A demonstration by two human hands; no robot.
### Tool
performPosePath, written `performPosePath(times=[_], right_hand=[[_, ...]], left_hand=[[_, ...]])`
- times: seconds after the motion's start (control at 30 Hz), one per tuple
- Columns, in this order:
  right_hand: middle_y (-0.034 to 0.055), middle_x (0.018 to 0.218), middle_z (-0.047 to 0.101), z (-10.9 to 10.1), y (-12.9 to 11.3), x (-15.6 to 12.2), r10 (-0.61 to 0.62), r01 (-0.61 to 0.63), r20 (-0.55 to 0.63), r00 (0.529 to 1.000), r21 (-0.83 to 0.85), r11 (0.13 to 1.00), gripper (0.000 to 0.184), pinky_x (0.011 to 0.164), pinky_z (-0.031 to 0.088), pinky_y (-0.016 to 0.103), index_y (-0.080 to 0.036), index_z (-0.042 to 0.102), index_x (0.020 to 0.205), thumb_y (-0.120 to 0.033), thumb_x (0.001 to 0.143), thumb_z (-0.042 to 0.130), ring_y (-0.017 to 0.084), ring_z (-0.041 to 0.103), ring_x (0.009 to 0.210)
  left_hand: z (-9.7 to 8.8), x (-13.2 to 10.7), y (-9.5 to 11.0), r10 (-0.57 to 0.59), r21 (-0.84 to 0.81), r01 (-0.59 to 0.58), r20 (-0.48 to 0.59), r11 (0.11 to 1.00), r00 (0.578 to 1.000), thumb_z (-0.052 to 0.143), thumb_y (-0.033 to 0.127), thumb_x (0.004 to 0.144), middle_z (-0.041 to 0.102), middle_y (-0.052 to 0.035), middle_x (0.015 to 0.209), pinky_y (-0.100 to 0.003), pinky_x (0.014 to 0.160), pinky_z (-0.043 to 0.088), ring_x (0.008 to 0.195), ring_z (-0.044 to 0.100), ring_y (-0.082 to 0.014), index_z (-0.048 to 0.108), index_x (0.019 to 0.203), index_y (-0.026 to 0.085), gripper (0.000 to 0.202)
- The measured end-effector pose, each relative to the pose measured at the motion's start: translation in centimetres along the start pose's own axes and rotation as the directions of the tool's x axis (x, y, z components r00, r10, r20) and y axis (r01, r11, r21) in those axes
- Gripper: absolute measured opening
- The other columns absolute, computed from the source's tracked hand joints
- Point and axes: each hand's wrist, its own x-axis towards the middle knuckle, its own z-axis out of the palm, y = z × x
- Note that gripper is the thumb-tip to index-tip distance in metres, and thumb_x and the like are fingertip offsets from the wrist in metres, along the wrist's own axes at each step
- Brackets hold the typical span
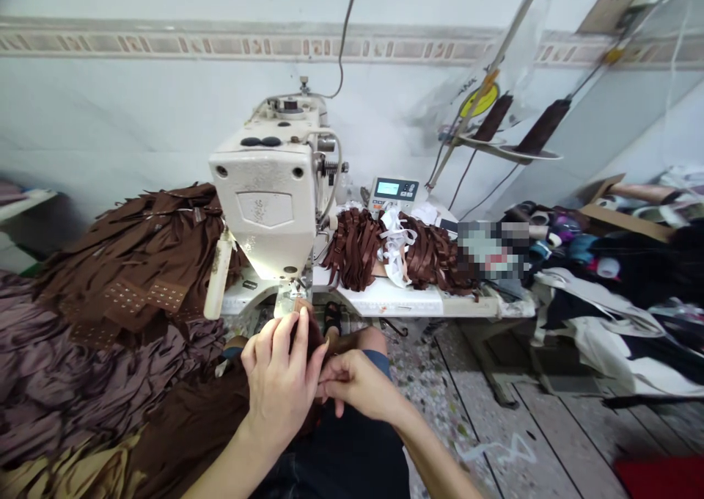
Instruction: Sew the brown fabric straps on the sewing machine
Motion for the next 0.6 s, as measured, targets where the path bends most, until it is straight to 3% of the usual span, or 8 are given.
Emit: performPosePath(times=[0.17,0.27,0.33,0.5,0.6], right_hand=[[0.0058,0.078,0.079,2.3,-1.1,-1.0,0.029,-0.029,0.041,0.999,-0.002,1.000,0.044,0.052,0.047,0.021,-0.015,0.082,0.083,-0.059,0.087,0.084,0.011,0.062,0.049],[0.0054,0.077,0.080,2.5,-3.7,-2.0,-0.014,0.015,0.025,1.000,-0.037,0.999,0.039,0.053,0.046,0.022,-0.017,0.083,0.086,-0.056,0.092,0.081,0.011,0.064,0.049],[0.0033,0.069,0.077,2.0,-5.8,-2.1,-0.100,0.095,-0.056,0.993,-0.077,0.992,0.037,0.053,0.044,0.023,-0.019,0.083,0.086,-0.054,0.095,0.079,0.011,0.062,0.048],[0.0002,0.064,0.070,-0.1,-9.3,0.7,-0.279,0.250,-0.354,0.893,-0.126,0.960,0.034,0.047,0.040,0.025,-0.021,0.083,0.085,-0.054,0.090,0.082,0.013,0.055,0.046],[0.0008,0.069,0.070,-1.1,-9.8,3.3,-0.352,0.293,-0.429,0.832,-0.200,0.935,0.030,0.051,0.043,0.027,-0.022,0.082,0.080,-0.050,0.089,0.083,0.015,0.057,0.055]], left_hand=[[-0.2,0.2,-1.9,0.059,-0.077,-0.064,-0.059,0.995,0.997,0.072,0.024,0.101,0.078,-0.0137,0.123,-0.048,0.105,0.040,0.116,0.066,-0.0315,0.072,0.135,0.015,0.035],[-0.1,0.2,-3.7,0.120,-0.154,-0.130,-0.072,0.980,0.990,0.074,0.022,0.099,0.079,-0.0122,0.120,-0.048,0.108,0.042,0.118,0.066,-0.0307,0.072,0.135,0.017,0.036],[0.1,0.2,-4.7,0.162,-0.204,-0.173,-0.070,0.964,0.984,0.074,0.024,0.099,0.078,-0.0125,0.119,-0.047,0.108,0.045,0.119,0.065,-0.0306,0.070,0.135,0.017,0.037],[0.8,0.1,-5.7,0.194,-0.288,-0.224,-0.127,0.931,0.973,0.075,0.039,0.100,0.077,-0.0150,0.119,-0.048,0.109,0.050,0.119,0.066,-0.0311,0.059,0.146,0.014,0.055],[0.8,0.2,-5.6,0.204,-0.275,-0.238,-0.145,0.932,0.968,0.076,0.046,0.099,0.076,-0.0151,0.118,-0.047,0.108,0.051,0.119,0.066,-0.0310,0.059,0.148,0.013,0.061]])
